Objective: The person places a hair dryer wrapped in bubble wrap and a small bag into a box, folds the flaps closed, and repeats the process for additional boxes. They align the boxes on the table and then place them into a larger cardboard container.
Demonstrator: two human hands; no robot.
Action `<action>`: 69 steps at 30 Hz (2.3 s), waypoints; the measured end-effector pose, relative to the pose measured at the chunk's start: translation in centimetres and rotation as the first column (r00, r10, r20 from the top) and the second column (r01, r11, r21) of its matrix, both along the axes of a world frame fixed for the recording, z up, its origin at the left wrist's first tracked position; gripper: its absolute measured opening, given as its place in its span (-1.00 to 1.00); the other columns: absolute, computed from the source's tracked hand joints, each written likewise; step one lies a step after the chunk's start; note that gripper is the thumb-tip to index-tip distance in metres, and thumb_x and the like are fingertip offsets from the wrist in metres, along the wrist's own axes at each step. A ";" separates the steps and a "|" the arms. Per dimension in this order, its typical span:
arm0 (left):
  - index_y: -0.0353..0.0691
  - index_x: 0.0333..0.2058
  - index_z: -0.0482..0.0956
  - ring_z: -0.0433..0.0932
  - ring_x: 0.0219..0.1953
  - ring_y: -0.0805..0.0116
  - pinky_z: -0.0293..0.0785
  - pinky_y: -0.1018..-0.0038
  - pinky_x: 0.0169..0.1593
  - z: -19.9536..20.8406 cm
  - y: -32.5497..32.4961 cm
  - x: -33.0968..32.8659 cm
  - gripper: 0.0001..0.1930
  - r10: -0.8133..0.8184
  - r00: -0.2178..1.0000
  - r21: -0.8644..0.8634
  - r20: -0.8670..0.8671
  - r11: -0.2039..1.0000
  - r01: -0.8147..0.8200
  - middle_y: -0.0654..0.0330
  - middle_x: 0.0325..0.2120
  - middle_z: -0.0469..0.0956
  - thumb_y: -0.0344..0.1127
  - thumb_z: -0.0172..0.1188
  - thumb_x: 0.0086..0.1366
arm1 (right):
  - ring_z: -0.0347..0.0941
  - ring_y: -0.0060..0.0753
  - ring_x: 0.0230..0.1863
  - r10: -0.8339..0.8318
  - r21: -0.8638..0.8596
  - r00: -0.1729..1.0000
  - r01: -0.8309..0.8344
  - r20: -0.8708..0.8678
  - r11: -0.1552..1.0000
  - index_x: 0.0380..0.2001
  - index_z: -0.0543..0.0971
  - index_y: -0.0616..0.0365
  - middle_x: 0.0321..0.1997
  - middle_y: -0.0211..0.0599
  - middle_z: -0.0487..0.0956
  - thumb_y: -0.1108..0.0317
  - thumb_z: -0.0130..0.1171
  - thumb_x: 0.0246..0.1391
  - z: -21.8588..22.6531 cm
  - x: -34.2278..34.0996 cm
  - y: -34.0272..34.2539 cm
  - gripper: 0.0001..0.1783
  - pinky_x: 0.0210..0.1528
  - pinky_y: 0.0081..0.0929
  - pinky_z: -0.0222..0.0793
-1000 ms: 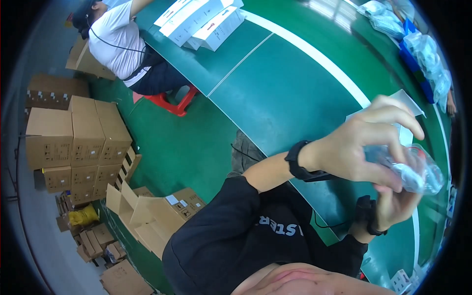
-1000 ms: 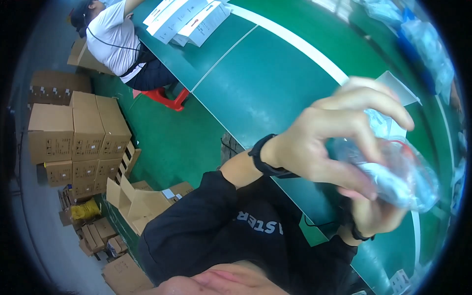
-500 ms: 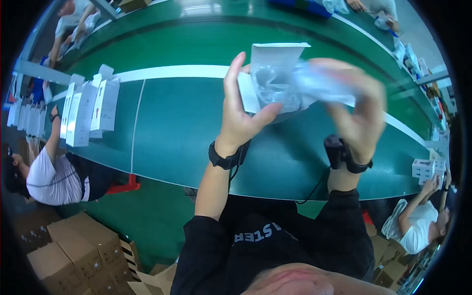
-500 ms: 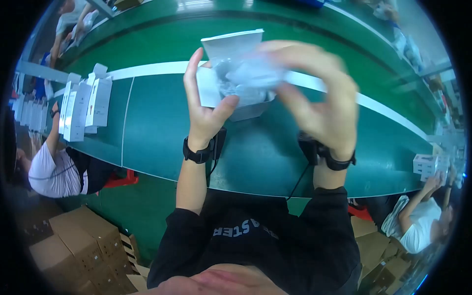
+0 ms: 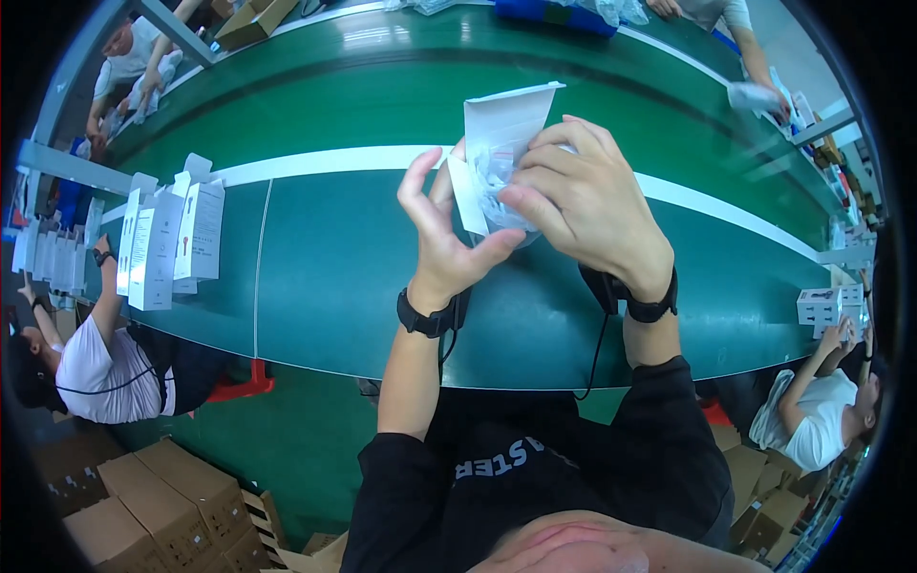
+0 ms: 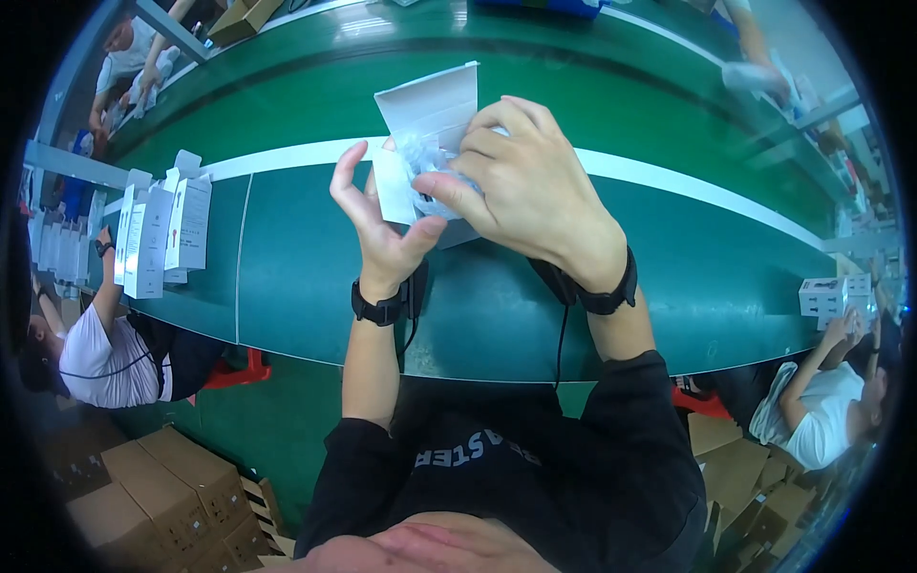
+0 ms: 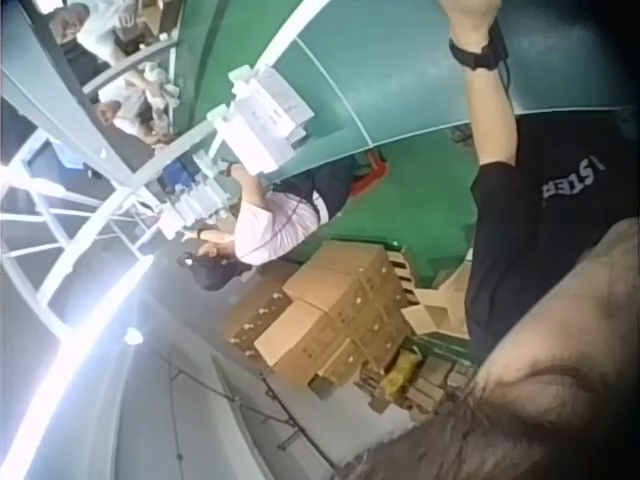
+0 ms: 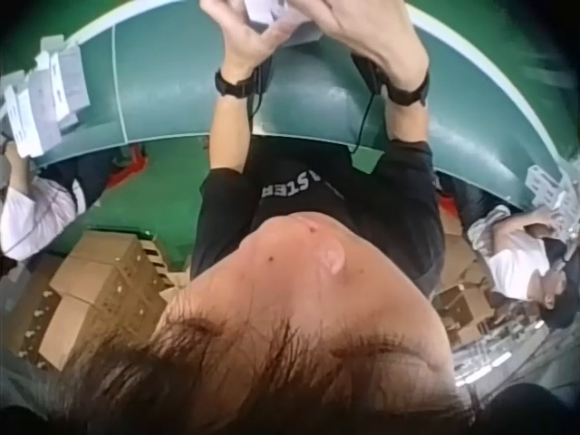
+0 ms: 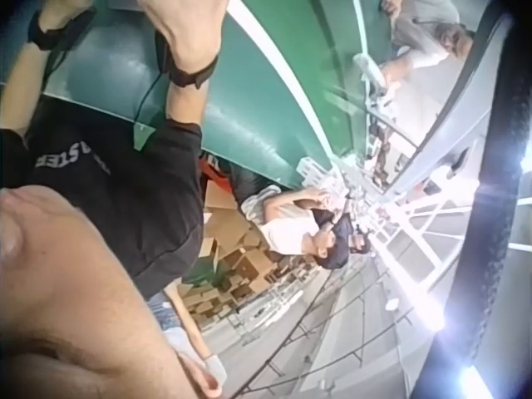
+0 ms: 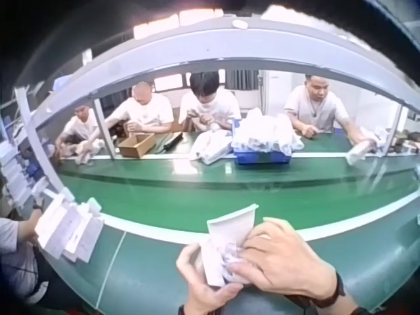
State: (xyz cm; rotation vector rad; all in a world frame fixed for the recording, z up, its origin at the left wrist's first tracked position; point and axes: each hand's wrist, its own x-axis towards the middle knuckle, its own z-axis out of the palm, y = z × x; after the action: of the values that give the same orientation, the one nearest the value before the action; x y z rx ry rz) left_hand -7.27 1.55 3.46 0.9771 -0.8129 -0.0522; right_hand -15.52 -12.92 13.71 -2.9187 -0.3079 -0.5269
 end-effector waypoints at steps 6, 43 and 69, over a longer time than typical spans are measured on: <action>-0.33 0.21 0.16 0.38 0.13 0.02 0.38 0.23 0.13 0.1 -0.2 1.2 -0.11 0.206 0.941 0.052 0.268 0.972 -0.228 -0.16 0.16 0.23 0.02 0.43 0.06 | 0.36 -0.31 0.14 0.123 0.603 0.992 -0.117 0.033 0.789 0.09 0.46 0.15 0.13 -0.22 0.44 0.32 0.25 0.02 1.7 -1.7 -4.5 -0.48 0.21 -0.26 0.26; -0.17 0.01 0.12 0.30 0.06 0.16 0.23 0.24 0.14 -0.2 1.4 1.5 -0.46 0.109 0.942 0.137 0.316 0.978 -0.159 -0.13 0.10 0.22 -0.29 0.24 0.16 | 0.43 -0.40 -0.38 0.107 0.052 0.991 -0.112 0.077 0.992 -0.13 0.55 0.12 -0.07 -0.41 0.54 0.40 0.31 -0.13 0.4 -3.4 1.9 -0.61 -0.42 -0.49 0.40; -0.22 -0.10 0.65 0.33 0.16 0.01 0.40 0.20 0.10 1.5 1.1 1.2 -0.69 0.225 0.842 0.209 0.489 0.908 -0.364 -0.06 0.11 0.23 -0.40 0.12 0.17 | 0.57 -0.34 -0.36 0.183 0.212 0.982 -0.188 0.040 0.959 -0.21 0.53 0.15 -0.06 -0.29 0.56 0.43 0.24 0.00 1.3 -3.5 0.1 -0.76 -0.46 -0.48 0.45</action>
State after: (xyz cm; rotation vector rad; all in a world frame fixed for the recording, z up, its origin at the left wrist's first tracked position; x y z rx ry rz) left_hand -6.10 2.65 4.91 1.4233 -1.0933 0.3514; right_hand -19.01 -12.87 15.05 -2.6433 -0.4892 -0.5251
